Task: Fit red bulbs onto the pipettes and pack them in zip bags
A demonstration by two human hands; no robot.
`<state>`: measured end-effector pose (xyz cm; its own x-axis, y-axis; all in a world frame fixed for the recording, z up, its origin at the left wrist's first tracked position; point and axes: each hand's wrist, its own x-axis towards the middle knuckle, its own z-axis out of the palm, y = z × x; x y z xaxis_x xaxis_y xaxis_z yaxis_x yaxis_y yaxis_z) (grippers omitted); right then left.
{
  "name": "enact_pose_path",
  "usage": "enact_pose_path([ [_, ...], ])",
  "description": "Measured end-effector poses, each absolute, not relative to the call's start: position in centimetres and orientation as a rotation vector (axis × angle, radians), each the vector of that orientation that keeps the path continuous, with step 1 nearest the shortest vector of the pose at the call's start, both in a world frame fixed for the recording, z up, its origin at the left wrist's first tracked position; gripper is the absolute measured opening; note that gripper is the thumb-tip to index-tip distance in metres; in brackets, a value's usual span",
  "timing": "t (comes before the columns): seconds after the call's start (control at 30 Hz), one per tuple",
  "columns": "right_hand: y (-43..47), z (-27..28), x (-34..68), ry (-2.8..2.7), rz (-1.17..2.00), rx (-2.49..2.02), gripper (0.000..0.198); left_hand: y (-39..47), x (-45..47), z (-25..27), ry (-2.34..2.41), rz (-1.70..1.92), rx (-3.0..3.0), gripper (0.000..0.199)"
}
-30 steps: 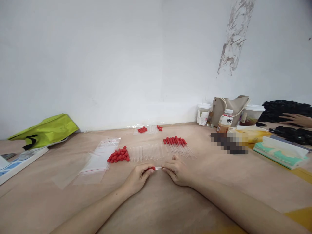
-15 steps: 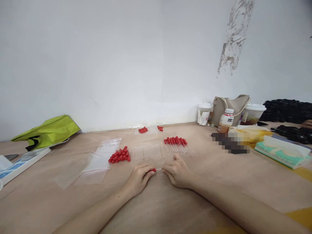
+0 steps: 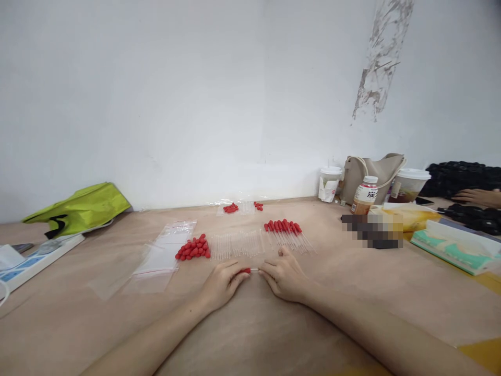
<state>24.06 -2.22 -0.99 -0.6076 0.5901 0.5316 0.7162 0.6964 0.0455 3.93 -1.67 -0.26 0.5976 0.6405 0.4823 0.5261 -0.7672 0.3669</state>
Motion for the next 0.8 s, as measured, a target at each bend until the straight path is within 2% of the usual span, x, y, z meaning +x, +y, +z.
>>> enact_pose_path([
  [0.17, -2.7, 0.6, 23.8, -2.489, -0.438, -1.148, 0.018, -1.7, 3.6, -0.3, 1.054, 1.08, 2.521, 0.023],
  [0.27, -1.4, 1.4, 24.6, -2.353, -0.264, -1.416, 0.023, -2.0, 3.4, -0.7, 1.179, 1.067, 2.465, 0.032],
  [0.37, 1.5, 2.0, 25.4, -2.086, -0.051, -1.688, 0.025, -2.2, 3.2, -0.8, 1.179, 0.935, 2.485, 0.016],
  [0.5, 5.3, 1.6, 25.3, -1.832, 0.112, -1.833, 0.017, -2.1, 3.0, -0.5, 1.132, 0.841, 2.528, 0.018],
  [0.8, 7.1, -0.7, 24.5, -1.771, -0.024, -1.918, 0.019, -2.1, 2.9, -0.4, 1.109, 0.807, 2.579, 0.018],
])
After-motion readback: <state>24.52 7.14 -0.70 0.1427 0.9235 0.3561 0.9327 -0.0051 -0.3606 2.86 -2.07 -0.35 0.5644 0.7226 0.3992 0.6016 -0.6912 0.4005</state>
